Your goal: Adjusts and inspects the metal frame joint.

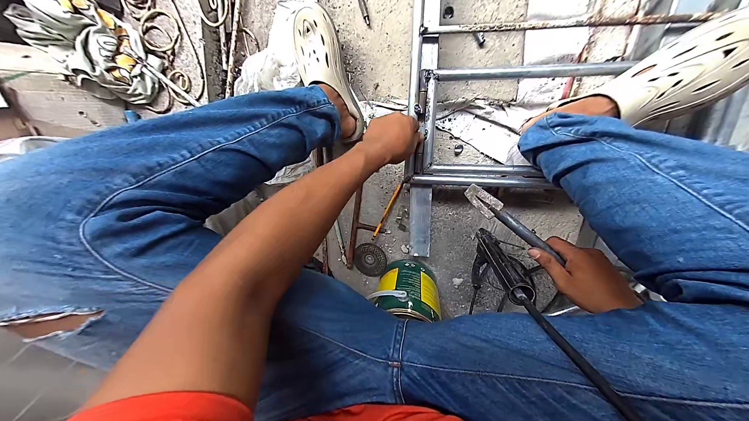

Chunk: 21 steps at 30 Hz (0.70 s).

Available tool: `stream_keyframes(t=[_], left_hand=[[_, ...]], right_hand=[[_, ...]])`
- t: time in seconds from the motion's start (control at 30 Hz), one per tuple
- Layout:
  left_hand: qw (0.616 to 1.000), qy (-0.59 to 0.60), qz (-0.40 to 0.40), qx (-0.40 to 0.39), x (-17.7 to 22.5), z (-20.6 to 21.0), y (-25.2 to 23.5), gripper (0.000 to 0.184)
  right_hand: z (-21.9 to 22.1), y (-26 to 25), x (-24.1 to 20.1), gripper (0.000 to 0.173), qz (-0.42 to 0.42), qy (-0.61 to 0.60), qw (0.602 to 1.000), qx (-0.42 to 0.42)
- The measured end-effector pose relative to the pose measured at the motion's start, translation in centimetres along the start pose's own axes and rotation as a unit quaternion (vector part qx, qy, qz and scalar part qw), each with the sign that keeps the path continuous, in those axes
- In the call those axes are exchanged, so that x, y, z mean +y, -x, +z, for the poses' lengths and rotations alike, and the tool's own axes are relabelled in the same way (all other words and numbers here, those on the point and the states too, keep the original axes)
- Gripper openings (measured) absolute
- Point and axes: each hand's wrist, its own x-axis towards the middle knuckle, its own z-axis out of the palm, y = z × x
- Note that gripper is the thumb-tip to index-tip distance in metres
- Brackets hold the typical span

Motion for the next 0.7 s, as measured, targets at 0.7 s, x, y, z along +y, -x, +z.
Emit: stream_keyframes(t=[0.7], left_hand=[[0.995, 0.090, -0.002, 0.043, -0.9, 1.7, -0.2, 0.041]], right_hand=[[-1.1, 1.6, 0.2, 0.046, 0.042, 0.003, 0.998, -0.038]])
